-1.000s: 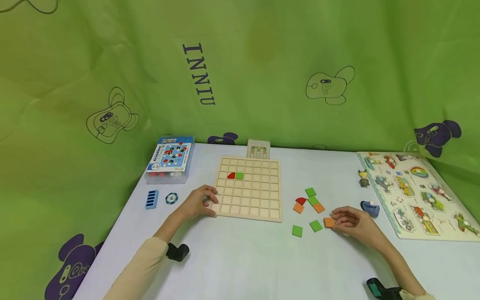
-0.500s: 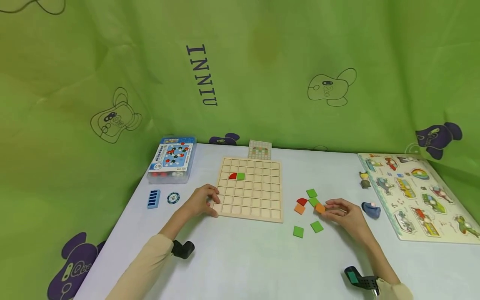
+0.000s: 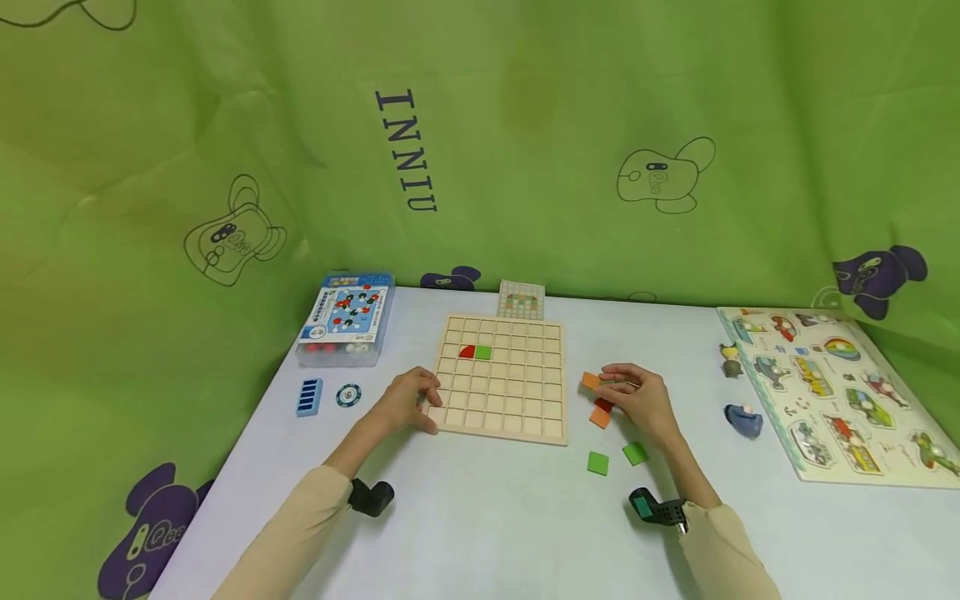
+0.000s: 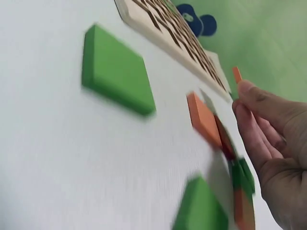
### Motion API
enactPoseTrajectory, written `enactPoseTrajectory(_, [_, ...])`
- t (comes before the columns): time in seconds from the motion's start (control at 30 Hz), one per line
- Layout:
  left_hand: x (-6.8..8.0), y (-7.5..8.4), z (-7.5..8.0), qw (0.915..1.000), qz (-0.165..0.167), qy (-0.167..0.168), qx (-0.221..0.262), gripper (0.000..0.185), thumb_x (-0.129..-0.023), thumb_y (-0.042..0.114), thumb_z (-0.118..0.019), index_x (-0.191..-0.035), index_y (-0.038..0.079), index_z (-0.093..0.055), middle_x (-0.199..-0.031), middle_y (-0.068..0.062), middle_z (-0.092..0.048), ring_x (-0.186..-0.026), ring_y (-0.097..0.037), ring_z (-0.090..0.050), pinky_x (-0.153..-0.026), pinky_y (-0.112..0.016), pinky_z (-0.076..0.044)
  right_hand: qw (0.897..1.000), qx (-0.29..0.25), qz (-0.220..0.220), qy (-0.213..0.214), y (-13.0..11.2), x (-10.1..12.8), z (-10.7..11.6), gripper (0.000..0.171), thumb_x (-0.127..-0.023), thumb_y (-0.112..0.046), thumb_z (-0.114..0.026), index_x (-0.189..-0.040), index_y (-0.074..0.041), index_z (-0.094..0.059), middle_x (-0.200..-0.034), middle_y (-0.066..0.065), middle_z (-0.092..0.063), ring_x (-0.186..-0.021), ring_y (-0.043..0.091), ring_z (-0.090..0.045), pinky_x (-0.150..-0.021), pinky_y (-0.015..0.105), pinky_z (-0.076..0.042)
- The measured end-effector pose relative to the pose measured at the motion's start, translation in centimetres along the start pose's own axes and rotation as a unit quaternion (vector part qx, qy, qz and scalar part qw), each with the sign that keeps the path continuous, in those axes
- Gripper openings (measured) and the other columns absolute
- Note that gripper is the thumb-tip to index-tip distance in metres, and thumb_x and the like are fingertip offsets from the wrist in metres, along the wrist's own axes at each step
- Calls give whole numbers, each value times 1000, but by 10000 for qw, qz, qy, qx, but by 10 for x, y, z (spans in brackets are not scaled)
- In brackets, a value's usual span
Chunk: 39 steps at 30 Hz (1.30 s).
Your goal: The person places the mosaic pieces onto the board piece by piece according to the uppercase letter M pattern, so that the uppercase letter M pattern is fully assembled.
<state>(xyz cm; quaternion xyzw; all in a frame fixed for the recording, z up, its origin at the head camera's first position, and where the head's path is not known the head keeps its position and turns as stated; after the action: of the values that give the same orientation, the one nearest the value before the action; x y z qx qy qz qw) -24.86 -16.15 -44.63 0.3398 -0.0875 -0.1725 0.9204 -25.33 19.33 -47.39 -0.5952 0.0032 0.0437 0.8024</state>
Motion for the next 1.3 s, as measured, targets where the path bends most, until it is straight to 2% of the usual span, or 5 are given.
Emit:
enactPoseTrajectory(0.13, [-1, 1, 0, 10000, -4, 8, -32, 31, -56, -3, -88, -76, 0, -66, -110, -16, -58, -102, -32, -55, -84, -39, -44, 9998, 0, 187, -35, -8, -17, -23, 38, -79, -1, -75, -113, 11, -60, -105, 28, -66, -82, 13, -69, -70, 17, -52])
enactPoseTrajectory(0.37, [-2, 3, -2, 9999, 88, -16, -88, 31, -55, -3, -88, -76, -1, -65, -110, -15, -58, -107, -35, -53, -97, -48, -40, 9995, 108, 309, -46, -19, -43, -63, 39, -78, -1, -77, -112, 9, -62, -103, 23, -68, -88, 28, -69, -72, 18, -52])
enactPoseTrajectory(0.8, [-2, 3, 0, 9998, 27, -7, -206, 31, -54, -1, -89, -75, 0, -66, -110, -15, -60, -107, -35, -54, -96, -48, -40, 9874, 1173, 1053, -161, -46, -76, -116, 32, -75, 5, -77, -104, 12, -64, -92, 21, -69, -78, 30, -69, -70, 31, -56])
enactPoseTrajectory(1.1, [-2, 2, -1, 9997, -33, 9, -237, 31, -54, 1, -90, -75, 1, -66, -110, -15, -60, -106, -35, -55, -95, -48, -41, 9910, 889, 878, -473, -52, -78, -128, 35, -75, 9, -75, -106, 14, -62, -94, 24, -67, -81, 33, -67, -72, 33, -55])
enactPoseTrajectory(1.3, [-1, 2, 0, 9997, -17, 18, -246, 31, -54, 1, -90, -74, 1, -66, -110, -15, -59, -106, -36, -55, -96, -48, -41, 9944, 411, 776, -582, -52, -76, -128, 33, -78, 11, -71, -108, 17, -59, -97, 27, -65, -85, 37, -66, -75, 34, -55])
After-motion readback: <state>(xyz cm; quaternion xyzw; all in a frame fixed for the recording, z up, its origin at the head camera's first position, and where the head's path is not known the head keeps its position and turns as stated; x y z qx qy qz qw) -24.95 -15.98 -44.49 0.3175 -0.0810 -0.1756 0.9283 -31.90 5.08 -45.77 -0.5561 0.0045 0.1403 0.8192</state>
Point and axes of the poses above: each hand's wrist, its own x-axis away from the middle knuckle, its own z-axis out of the back of the hand, y = z × x, the point moved 7 cm from there along -x, towards the middle knuckle
